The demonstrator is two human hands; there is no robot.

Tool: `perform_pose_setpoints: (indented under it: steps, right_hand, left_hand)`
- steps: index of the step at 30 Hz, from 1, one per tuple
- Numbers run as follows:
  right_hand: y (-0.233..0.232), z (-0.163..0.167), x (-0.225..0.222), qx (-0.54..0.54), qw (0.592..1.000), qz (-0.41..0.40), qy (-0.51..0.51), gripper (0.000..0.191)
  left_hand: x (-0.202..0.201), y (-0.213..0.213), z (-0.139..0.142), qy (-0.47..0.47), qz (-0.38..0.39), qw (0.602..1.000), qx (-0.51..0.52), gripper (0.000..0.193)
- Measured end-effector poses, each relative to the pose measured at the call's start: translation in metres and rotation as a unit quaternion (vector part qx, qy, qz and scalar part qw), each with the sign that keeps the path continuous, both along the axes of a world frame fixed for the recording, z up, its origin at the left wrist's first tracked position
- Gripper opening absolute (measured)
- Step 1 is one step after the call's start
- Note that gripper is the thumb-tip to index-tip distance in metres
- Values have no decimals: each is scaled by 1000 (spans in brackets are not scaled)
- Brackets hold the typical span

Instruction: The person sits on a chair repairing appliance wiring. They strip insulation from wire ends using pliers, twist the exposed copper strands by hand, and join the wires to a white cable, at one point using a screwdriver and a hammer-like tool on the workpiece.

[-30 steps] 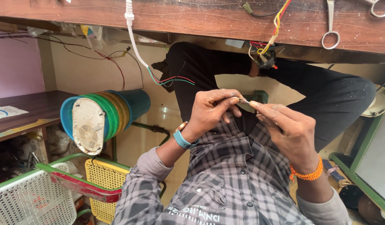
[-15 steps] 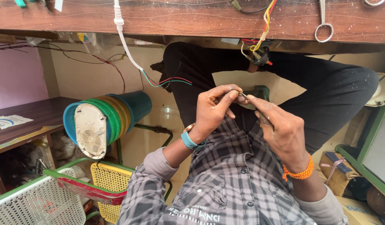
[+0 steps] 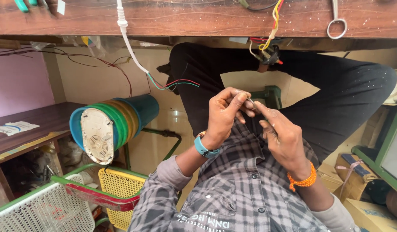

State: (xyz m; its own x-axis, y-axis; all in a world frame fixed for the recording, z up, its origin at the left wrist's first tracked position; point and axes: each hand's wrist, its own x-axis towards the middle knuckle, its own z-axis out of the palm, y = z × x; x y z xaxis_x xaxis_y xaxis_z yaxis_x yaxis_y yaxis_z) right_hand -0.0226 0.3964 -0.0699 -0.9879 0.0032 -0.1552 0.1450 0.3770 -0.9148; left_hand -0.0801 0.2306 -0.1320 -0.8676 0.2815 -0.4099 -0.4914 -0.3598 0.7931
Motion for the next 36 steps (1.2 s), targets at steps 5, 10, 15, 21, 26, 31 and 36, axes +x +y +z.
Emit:
perform_pose_setpoints:
  steps: [5, 10, 15, 21, 26, 31, 36]
  right_hand:
    - [4, -11, 7, -112, 993, 0, -42, 42]
    - [2, -20, 14, -163, 978, -85, -104, 48]
    - [-29, -36, 5, -229, 962, -73, -132, 47]
    - [-68, -12, -20, -95, 993, -48, 43, 17]
    - [-71, 19, -27, -49, 990, -102, 80, 12]
    - [-46, 20, -26, -41, 989, -136, 38, 10]
    - [-20, 14, -7, -36, 989, -132, 53, 43]
  left_hand:
    - [7, -1, -11, 4, -2, 1000, 20, 22]
    - [6, -12, -14, 1, -11, 998, -61, 21]
    - [26, -57, -17, -31, 38, 993, -107, 20]
    - [40, -47, -5, -40, 119, 990, 64, 13]
    - [33, -30, 21, -79, 109, 979, 156, 11]
    - [14, -23, 49, 59, 23, 996, -66, 20]
    - [11, -21, 67, 229, -64, 951, -200, 20]
